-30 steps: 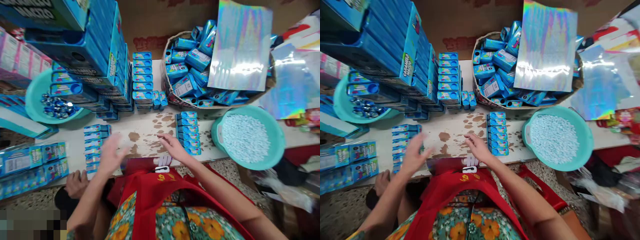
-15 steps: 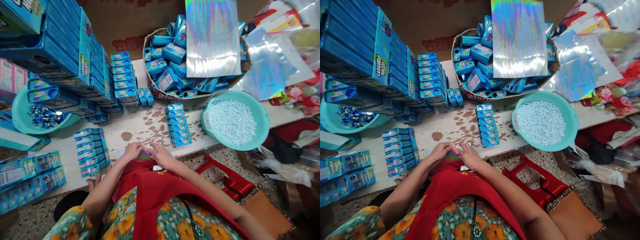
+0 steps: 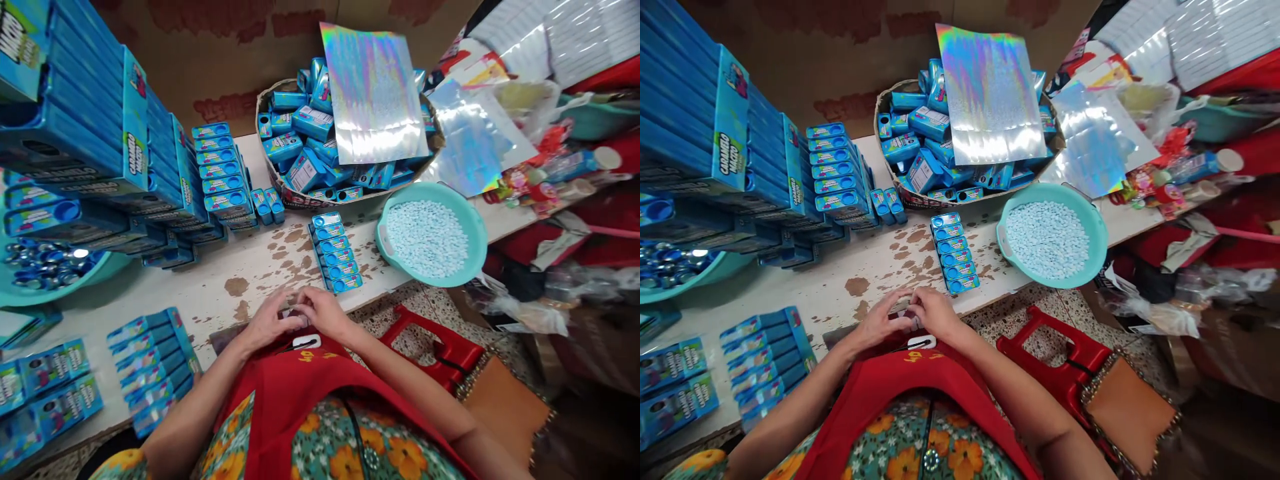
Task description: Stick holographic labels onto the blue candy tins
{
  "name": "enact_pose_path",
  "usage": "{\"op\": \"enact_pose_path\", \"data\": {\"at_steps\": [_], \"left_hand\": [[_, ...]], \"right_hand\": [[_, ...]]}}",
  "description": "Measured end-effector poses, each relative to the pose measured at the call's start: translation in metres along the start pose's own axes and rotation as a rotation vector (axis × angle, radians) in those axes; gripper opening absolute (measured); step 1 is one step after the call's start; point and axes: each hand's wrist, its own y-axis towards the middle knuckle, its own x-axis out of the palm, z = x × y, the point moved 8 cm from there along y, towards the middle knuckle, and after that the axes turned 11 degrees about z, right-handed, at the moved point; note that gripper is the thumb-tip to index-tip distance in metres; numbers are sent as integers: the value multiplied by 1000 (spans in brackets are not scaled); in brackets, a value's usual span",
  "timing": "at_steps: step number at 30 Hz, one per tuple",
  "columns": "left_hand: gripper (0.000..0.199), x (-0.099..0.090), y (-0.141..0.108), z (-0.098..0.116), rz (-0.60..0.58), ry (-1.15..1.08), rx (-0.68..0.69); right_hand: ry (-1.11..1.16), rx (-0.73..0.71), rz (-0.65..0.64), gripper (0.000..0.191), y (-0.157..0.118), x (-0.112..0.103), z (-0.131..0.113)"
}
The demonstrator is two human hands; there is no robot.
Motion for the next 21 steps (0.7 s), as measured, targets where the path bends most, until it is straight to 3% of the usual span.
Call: {"op": "enact_pose_path", "data": {"at_steps": [4,11,15,21], "left_hand": [[29,28,14,21,-185,-129,-91],[20,55,52,56,-172,-145,8],[12,76,66,49,-118,-112,-22],[7,96,76,28,-11,-88,-71]], "right_hand": [[169,197,156,14,-8,-34,17],[23,337,587,13,-36,-87,59],[-106,326,640,8,-33,-100,79],[-159,339,744,3,-28,-95,99]]}}
